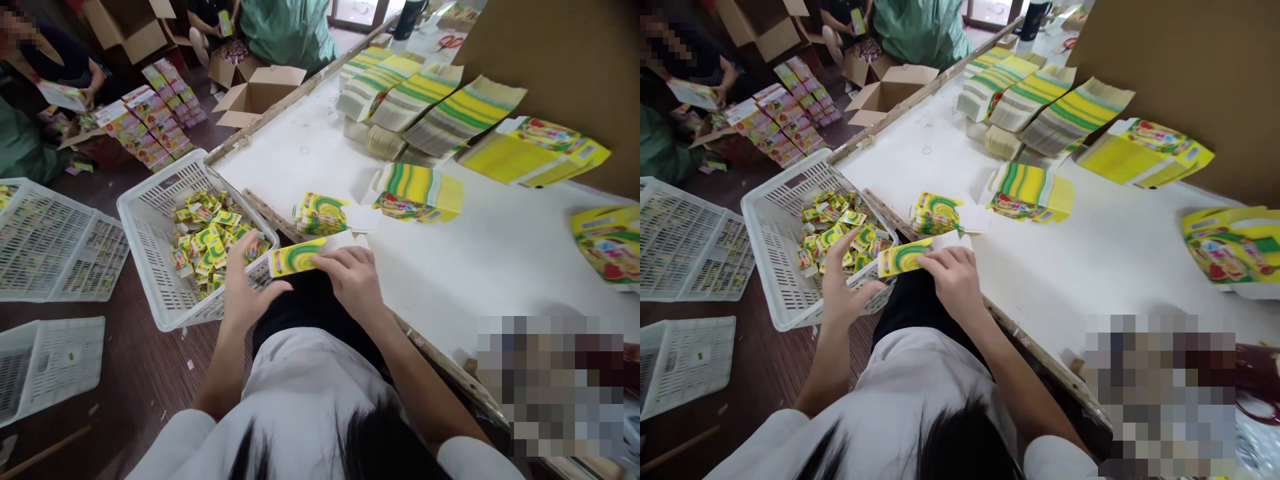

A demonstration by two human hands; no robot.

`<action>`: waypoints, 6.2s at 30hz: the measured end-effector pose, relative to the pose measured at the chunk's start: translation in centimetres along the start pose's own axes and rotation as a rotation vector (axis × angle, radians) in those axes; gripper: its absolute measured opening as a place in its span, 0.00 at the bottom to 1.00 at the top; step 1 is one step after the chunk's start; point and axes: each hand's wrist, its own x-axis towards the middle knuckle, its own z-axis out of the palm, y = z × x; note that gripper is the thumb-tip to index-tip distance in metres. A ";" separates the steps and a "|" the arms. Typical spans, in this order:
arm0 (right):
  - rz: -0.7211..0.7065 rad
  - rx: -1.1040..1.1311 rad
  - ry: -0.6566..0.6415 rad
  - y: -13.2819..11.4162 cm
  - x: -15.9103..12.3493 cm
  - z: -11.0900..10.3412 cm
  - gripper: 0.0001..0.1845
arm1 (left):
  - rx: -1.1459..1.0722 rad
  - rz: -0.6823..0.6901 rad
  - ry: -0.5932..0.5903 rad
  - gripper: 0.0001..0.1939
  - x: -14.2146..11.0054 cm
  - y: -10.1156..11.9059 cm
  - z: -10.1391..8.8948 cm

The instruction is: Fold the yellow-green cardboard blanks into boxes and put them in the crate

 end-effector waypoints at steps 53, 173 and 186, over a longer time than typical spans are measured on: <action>0.173 0.475 -0.214 2.4 -1.1 0.3 0.17 | 0.225 0.131 -0.398 0.29 -0.5 -1.3 2.4; 0.098 0.370 -0.088 1.2 -2.2 2.1 0.18 | 0.301 0.020 -0.319 0.25 -1.4 -1.7 3.4; 0.125 0.506 -0.283 2.0 -1.2 0.7 0.20 | 0.380 0.121 -0.364 0.26 -0.2 -1.1 3.2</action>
